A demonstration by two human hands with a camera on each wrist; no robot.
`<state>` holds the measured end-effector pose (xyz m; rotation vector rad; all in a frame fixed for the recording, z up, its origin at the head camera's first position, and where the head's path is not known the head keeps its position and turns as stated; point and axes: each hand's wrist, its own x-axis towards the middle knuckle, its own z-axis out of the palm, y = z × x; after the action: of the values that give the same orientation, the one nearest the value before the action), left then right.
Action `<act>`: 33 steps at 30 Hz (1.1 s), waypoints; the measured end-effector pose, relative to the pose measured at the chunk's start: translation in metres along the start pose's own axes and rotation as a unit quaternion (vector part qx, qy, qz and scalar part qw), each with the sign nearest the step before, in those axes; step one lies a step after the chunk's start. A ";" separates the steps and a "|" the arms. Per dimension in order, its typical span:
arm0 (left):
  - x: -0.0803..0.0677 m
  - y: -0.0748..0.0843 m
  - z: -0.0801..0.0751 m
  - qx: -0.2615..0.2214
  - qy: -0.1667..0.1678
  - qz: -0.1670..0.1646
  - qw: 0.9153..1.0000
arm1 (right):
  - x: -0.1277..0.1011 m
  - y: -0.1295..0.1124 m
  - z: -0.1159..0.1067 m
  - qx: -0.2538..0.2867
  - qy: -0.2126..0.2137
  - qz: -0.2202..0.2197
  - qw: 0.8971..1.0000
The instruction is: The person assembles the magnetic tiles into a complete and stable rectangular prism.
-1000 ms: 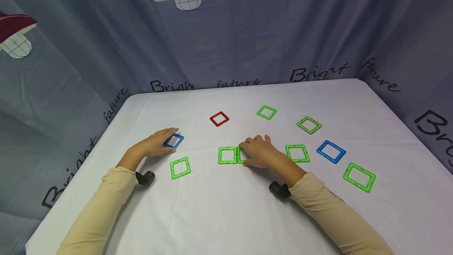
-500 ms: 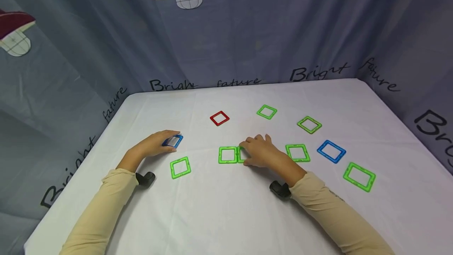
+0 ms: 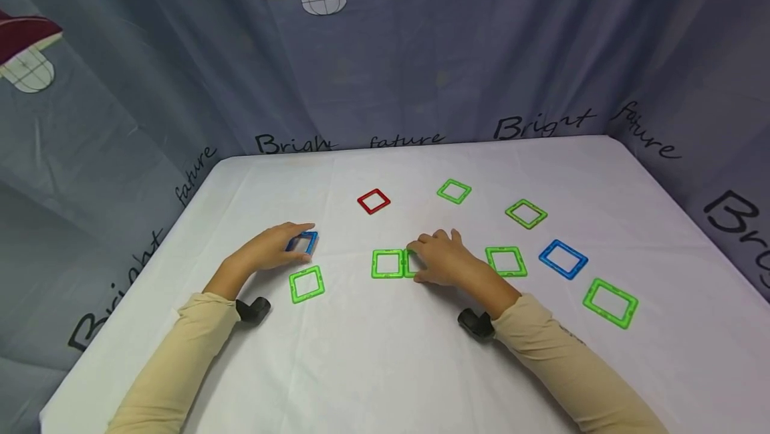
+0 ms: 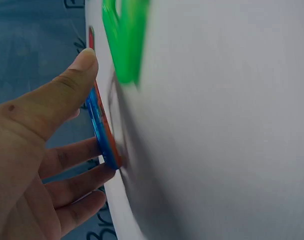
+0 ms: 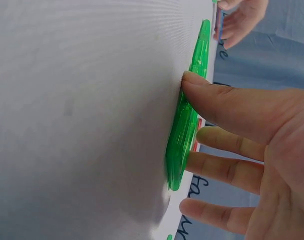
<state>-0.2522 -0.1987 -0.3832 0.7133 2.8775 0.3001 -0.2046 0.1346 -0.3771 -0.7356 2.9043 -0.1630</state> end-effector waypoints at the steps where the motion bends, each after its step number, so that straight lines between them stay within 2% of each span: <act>1: 0.000 0.004 0.000 -0.002 0.002 0.006 1.000 | 0.000 0.000 0.000 0.000 0.000 -0.001 1.000; 12: 0.002 0.057 0.007 -0.032 0.017 0.084 0.996 | 0.001 0.000 0.000 -0.001 -0.012 -0.006 1.000; 18: 0.006 0.082 0.013 -0.066 0.029 0.104 0.992 | -0.001 0.001 0.000 -0.004 -0.010 0.000 1.000; 24: 0.010 0.091 0.022 -0.105 0.029 0.118 0.987 | 0.000 0.001 0.001 -0.006 -0.011 0.001 1.000; 33: 0.014 0.093 0.027 -0.159 0.017 0.125 0.979 | 0.000 -0.001 0.000 -0.008 -0.004 -0.002 1.000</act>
<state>-0.2181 -0.1075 -0.3896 1.0105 2.6728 0.7914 -0.2044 0.1338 -0.3774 -0.7439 2.8994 -0.1367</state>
